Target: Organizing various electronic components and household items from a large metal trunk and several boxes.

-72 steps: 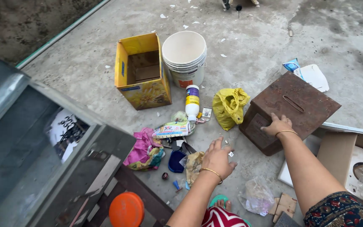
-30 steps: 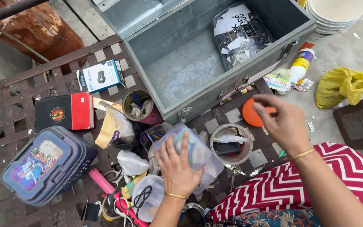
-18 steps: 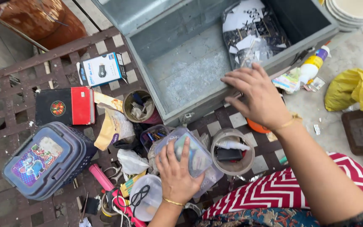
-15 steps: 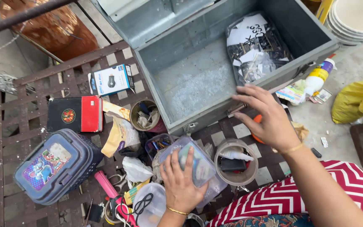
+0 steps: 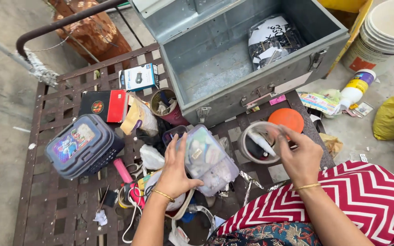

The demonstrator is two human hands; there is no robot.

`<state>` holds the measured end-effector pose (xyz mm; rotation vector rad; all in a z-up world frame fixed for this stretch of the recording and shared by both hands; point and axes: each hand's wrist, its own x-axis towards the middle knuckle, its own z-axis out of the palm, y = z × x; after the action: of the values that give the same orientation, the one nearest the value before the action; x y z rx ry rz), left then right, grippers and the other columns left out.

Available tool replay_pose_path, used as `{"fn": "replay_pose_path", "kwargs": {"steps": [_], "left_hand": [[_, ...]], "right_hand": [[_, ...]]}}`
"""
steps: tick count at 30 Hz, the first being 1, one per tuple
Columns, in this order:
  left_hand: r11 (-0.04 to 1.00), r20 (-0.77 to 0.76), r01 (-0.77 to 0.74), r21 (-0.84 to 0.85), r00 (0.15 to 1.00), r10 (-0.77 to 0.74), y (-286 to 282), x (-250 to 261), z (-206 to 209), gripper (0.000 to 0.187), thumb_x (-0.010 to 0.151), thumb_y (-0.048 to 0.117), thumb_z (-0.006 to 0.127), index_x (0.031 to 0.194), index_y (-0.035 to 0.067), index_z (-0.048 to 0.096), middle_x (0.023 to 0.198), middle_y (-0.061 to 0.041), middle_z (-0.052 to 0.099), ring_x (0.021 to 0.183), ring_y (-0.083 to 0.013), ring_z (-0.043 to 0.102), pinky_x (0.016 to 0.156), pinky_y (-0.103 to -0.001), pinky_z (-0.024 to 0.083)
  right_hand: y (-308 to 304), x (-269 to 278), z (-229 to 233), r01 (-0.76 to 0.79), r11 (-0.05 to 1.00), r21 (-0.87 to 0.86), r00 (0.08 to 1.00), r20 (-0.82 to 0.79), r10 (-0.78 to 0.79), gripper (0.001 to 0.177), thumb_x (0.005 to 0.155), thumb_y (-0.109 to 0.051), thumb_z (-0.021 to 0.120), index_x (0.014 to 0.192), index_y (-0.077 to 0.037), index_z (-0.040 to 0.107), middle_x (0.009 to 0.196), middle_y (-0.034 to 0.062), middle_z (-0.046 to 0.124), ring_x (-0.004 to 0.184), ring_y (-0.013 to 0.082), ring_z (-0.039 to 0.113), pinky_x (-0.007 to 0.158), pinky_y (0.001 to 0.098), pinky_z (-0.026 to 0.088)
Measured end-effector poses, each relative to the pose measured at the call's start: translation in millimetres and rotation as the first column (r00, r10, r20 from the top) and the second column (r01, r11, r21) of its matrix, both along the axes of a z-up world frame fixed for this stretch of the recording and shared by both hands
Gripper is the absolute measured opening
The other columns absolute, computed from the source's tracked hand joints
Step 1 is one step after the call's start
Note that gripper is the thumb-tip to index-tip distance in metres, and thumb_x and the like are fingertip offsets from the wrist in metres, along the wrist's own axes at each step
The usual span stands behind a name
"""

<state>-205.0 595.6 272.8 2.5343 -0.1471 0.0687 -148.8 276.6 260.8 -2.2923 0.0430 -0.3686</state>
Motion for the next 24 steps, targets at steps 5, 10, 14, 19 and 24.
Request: {"fn": "replay_pose_path", "kwargs": {"steps": [5,10,14,19,24], "left_hand": [[0.986,0.046,-0.164,0.023,0.986,0.163,-14,-18,-10,0.141,0.046,0.031,0.1,0.159,0.012,0.017,0.151,-0.023,0.035,0.14,-0.0444,0.035,0.118,-0.049,0.033],[0.967,0.061,-0.218,0.132,0.976,0.211,-35,-9,0,0.135,0.049,0.037,0.098,0.157,0.014,0.021,0.143,-0.025,0.039,0.133,-0.0451,0.04,0.112,-0.051,0.036],[0.947,0.063,-0.259,0.19,0.966,0.251,-35,-3,7,0.13,0.049,0.04,0.094,0.157,0.019,0.026,0.142,-0.024,0.041,0.13,-0.0444,0.042,0.107,-0.051,0.041],[0.86,0.154,-0.492,0.133,0.868,0.473,27,-29,15,0.124,0.051,0.042,0.093,0.156,0.018,0.031,0.138,-0.025,0.044,0.127,-0.044,0.045,0.104,-0.051,0.045],[0.673,0.191,-0.706,0.221,0.708,0.68,113,-79,16,0.122,0.053,0.043,0.093,0.156,0.018,0.034,0.136,-0.024,0.046,0.122,-0.0458,0.046,0.101,-0.054,0.046]], "right_hand": [[-2,13,-4,0.053,0.996,0.067,0.991,0.121,-0.06,0.029,0.094,-0.014,0.068,0.121,-0.008,0.075,0.086,0.0169,0.072,0.071,0.0291,0.072,0.071,0.0399,0.055],[11,7,-8,-0.087,0.993,-0.079,0.936,0.334,0.109,0.026,0.094,-0.009,0.066,0.12,-0.006,0.072,0.102,0.0173,0.073,0.084,0.0331,0.07,0.075,0.0416,0.054],[3,5,-25,-0.127,0.991,-0.05,0.887,0.441,0.136,0.028,0.097,-0.006,0.062,0.124,-0.006,0.069,0.112,0.0154,0.072,0.094,0.0313,0.071,0.081,0.0402,0.056],[7,4,-25,-0.083,0.996,0.032,0.9,0.432,0.061,0.026,0.102,-0.007,0.064,0.128,-0.006,0.068,0.116,0.0153,0.069,0.089,0.0289,0.069,0.079,0.0392,0.055],[36,-10,13,-0.039,0.983,-0.182,0.859,0.497,0.126,0.028,0.095,-0.01,0.072,0.122,-0.003,0.066,0.118,0.0173,0.062,0.09,0.0327,0.065,0.079,0.0408,0.054]]}}
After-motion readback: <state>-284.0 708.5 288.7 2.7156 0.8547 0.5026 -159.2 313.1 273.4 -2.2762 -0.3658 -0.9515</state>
